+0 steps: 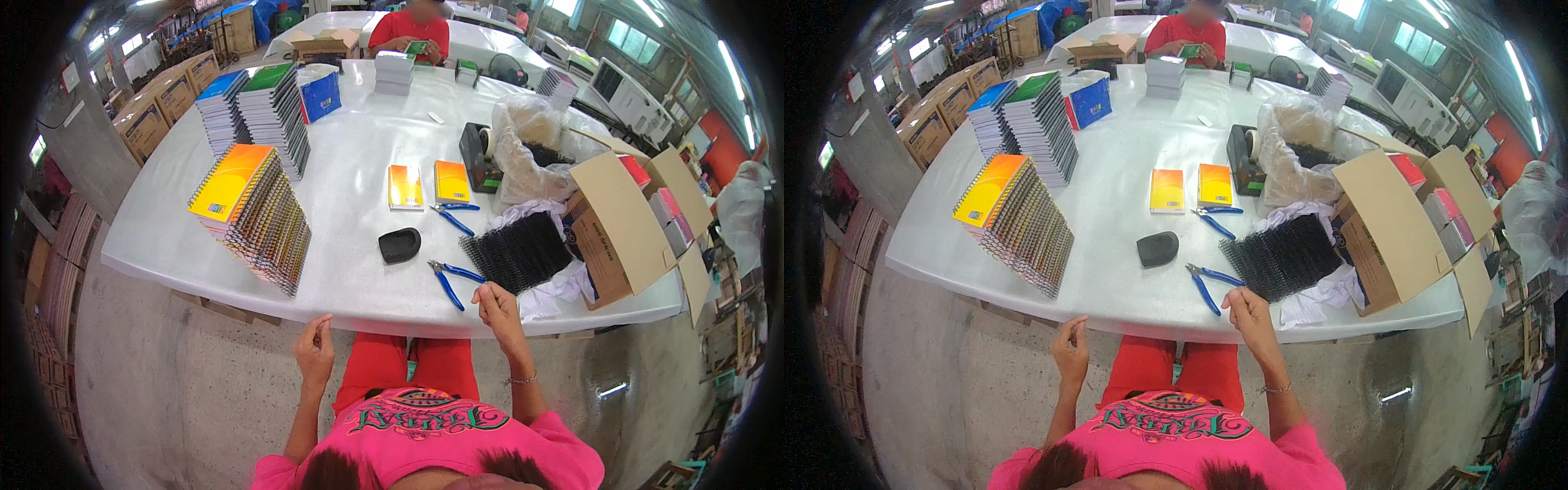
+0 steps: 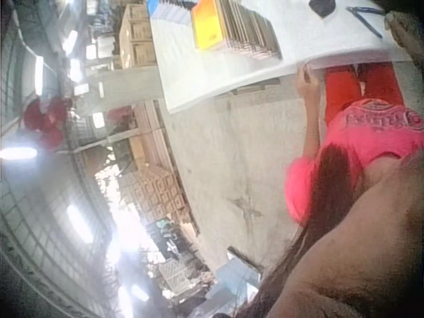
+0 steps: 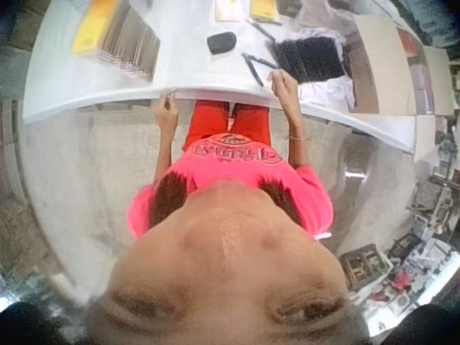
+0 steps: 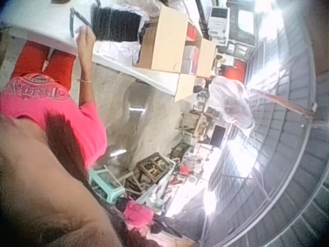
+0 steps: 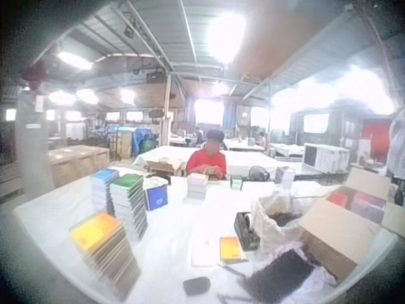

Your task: The person repeatedly picks up a yellow spiral notebook, inserts a black plastic coil into the spiral binding, and uses pliers to secure it. Finished notebooks are stacked on the table. The process is repeated for multiple notebooks.

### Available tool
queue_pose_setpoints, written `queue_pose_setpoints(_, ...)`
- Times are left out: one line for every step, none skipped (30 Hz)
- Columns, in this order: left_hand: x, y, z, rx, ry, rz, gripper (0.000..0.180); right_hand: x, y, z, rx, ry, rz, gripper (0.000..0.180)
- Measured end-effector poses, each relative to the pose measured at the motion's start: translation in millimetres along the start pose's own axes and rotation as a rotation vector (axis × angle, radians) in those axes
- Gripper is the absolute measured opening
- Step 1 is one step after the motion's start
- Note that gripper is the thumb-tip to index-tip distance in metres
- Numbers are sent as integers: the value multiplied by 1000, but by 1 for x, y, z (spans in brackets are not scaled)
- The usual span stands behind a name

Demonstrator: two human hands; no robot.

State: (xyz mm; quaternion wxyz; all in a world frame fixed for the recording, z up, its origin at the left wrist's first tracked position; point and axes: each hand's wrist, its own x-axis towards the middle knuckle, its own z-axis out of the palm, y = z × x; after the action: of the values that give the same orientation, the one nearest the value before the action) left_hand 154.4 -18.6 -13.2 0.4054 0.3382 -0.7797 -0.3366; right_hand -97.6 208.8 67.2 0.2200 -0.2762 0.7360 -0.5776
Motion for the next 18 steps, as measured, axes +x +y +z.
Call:
queue_pose_setpoints(-7,-9,3,-6,26,4,13,-9,10,1,13,12,71,36)
queue_pose_setpoints(-15,-17,3,-11,51,6,14,8,17,1,-73,73,-18,35)
queue_pose_setpoints(-6,-7,5,-32,0,-2,14,31,30,-1,-132,100,-197,33)
queue_pose_setpoints(14,6,16,-54,-44,-18,14,57,29,-1,-227,123,-340,32)
queue_pose_setpoints(31,10,28,-51,-92,25,18,84,23,1,-236,126,-409,31)
queue_pose_setpoints(48,12,41,-51,-134,72,24,109,14,5,-345,190,-430,28)
queue_pose_setpoints(65,27,53,-43,-230,65,35,134,4,8,-410,229,-316,28)
queue_pose_setpoints(77,44,65,-43,-323,72,46,172,12,2,-439,275,-393,27)
queue_pose_setpoints(82,55,81,-13,-329,136,52,208,31,-5,-475,332,-477,27)
queue_pose_setpoints(86,58,97,24,-324,196,57,234,47,-7,-558,363,-427,30)
queue_pose_setpoints(96,59,115,44,-311,272,63,260,57,-17,-650,411,-385,33)
queue_pose_setpoints(103,50,132,55,-325,296,64,282,59,-23,-737,453,-346,37)
queue_pose_setpoints(107,38,145,76,-332,308,64,293,61,-19,-781,463,-244,38)
queue_pose_setpoints(107,33,147,79,-360,270,62,296,66,-9,-823,461,-133,39)
queue_pose_setpoints(111,29,152,105,-340,298,62,303,66,-5,-863,463,-22,40)
queue_pose_setpoints(108,23,151,139,-336,310,62,305,69,-2,-825,416,32,44)
queue_pose_setpoints(107,18,152,171,-332,325,62,306,70,0,-786,371,84,47)
queue_pose_setpoints(111,15,156,213,-262,339,65,309,71,1,-747,327,135,51)
